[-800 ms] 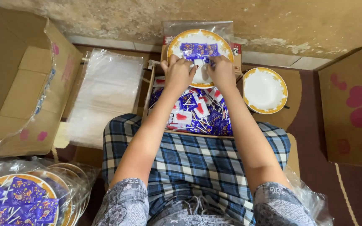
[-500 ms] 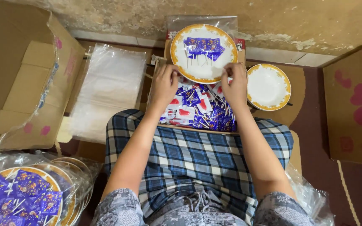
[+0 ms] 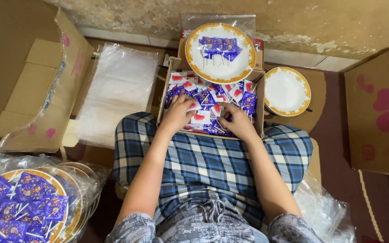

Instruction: The person is picking up small blue packets from a cardboard box and arranging them onto a decorative plate to cover its surface.

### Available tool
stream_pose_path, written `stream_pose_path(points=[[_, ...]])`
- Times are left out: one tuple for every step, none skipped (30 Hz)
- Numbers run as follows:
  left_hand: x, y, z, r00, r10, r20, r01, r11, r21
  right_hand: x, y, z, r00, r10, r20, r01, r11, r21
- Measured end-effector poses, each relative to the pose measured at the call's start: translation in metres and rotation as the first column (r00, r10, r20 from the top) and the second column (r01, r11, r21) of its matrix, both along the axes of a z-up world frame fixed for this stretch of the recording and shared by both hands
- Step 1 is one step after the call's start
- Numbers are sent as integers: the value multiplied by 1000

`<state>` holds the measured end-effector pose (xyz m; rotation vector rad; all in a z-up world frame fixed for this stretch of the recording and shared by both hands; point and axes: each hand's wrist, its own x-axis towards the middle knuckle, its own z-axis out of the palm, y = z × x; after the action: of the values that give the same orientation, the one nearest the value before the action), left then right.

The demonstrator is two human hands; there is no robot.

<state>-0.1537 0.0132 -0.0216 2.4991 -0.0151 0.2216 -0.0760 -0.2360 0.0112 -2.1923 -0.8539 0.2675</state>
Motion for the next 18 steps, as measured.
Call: stream_pose_path(points=[[0,1,4,1000,3,2,-3,1000,0,0,-1,0,1000,3,2,-3,1000,0],[-1,1,9,999,9,37,-8,1000,-29,-1,-1,1,1000,-5,-4,5,1000,-20],[-2,3,13,997,17,70,-13,998,-57,-2,-1,0,1000,-12,-11,12,999,-38],[-2,2,16,997,21,70,-17,998,-56,-2,-1,2,1000,-8,-12,8,999,-37],[-2,2,20,993,69,97,-54,988,-143,-3,0,4,1000,-4,-6,4,999,-40],[-2,2,24,986,118,120,-88,969,-230,-3,0,6,1000,0,0,0,999,-44],[-5,1,28,986,117,118,-87,969,-230,-5,0,6,1000,-2,-1,1,999,-45],[-8,1,32,980,171,100,-136,946,-293,-7,0,6,1000,2,8,-1,999,-46],[-10,0,36,972,223,78,-182,917,-354,-7,0,7,1000,4,19,-3,999,-49],[-12,-2,44,972,220,78,-179,917,-356,-5,0,4,1000,1,20,0,999,-50],[-15,-4,52,969,244,25,-215,893,-396,-4,1,1,998,-36,51,38,999,-34],[-18,-6,60,964,265,-30,-251,865,-434,-3,1,-2,994,-74,82,76,997,-17],[-17,-8,63,964,265,-28,-251,865,-434,0,0,-6,994,-74,83,75,997,-16],[-17,-10,66,969,249,8,-224,884,-410,3,-2,-11,983,-147,112,147,989,9],[-16,-11,69,972,232,44,-198,902,-383,6,-2,-15,966,-218,138,215,976,37],[-19,-11,69,971,233,46,-198,903,-382,11,-4,-20,966,-217,140,214,976,39],[-21,-12,70,973,228,42,-194,900,-391,14,-5,-25,949,-284,135,279,959,53],[-24,-12,70,974,222,38,-189,897,-400,18,-7,-31,928,-349,129,343,937,67]])
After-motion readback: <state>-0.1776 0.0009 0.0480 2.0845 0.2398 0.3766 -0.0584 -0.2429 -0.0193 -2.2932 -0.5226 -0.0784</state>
